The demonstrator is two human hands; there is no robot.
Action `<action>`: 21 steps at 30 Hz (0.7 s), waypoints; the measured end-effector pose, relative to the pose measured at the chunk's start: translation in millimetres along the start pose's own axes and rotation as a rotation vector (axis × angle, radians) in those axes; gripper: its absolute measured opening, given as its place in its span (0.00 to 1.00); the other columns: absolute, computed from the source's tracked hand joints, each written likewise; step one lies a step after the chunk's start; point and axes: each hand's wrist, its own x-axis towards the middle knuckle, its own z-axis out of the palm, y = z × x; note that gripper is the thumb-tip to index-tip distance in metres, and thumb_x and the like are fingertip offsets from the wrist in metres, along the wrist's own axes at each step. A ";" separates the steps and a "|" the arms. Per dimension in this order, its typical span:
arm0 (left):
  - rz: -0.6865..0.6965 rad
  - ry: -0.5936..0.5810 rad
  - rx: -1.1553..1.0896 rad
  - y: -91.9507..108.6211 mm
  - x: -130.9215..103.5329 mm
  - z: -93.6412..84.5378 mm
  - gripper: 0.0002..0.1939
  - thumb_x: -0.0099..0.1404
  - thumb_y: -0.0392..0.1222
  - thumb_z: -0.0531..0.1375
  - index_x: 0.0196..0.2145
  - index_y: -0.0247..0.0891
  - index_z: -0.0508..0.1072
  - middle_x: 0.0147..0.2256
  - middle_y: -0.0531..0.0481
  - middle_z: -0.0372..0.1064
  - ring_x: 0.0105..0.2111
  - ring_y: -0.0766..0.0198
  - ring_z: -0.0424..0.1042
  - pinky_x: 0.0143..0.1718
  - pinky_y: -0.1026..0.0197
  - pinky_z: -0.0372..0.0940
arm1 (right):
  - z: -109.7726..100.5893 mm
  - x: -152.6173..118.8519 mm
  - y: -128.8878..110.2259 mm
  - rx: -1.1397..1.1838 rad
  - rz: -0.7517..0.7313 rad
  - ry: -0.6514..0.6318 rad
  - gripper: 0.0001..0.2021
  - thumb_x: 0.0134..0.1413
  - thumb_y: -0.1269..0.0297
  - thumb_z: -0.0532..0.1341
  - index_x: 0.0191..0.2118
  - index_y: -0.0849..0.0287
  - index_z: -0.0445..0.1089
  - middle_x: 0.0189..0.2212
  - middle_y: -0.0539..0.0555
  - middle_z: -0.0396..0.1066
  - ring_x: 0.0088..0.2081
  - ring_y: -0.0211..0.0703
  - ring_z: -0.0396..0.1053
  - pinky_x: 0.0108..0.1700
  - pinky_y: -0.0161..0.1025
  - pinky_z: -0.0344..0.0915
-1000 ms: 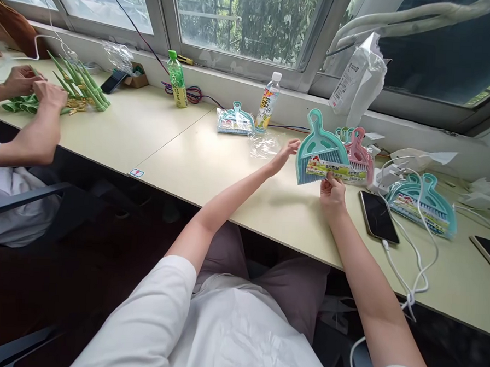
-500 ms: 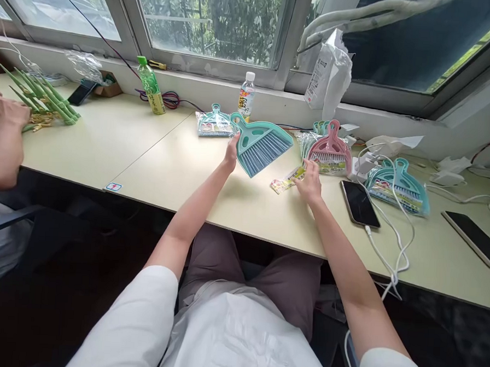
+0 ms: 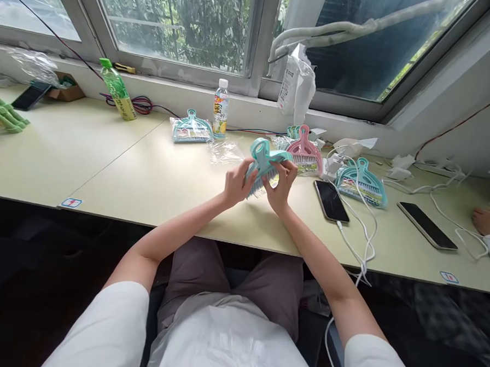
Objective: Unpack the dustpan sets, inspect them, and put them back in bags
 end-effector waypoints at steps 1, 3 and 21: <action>0.071 0.003 0.029 -1.6 -0.6 -1.0 0.20 0.72 0.54 0.47 0.47 0.38 0.68 0.22 0.54 0.64 0.20 0.68 0.60 0.24 0.64 0.53 | -0.5 -1.9 -2.4 -0.028 -0.001 -0.011 0.20 0.61 0.51 0.54 0.53 0.56 0.66 0.50 0.63 0.55 0.55 0.57 0.58 0.56 0.53 0.60; 0.208 0.009 0.079 -7.7 -0.6 -2.7 0.19 0.72 0.53 0.47 0.46 0.36 0.68 0.23 0.51 0.66 0.20 0.67 0.63 0.25 0.63 0.55 | -0.6 -4.5 -8.3 -0.063 0.002 -0.032 0.19 0.59 0.51 0.56 0.50 0.57 0.67 0.49 0.64 0.56 0.54 0.58 0.58 0.56 0.54 0.60; -0.646 0.367 0.031 -121.5 44.4 -28.4 0.17 0.72 0.47 0.47 0.35 0.37 0.72 0.35 0.46 0.71 0.41 0.58 0.69 0.45 0.58 0.62 | -23.4 31.9 22.4 0.222 0.149 0.195 0.13 0.62 0.53 0.53 0.42 0.53 0.69 0.42 0.58 0.62 0.42 0.49 0.65 0.41 0.47 0.65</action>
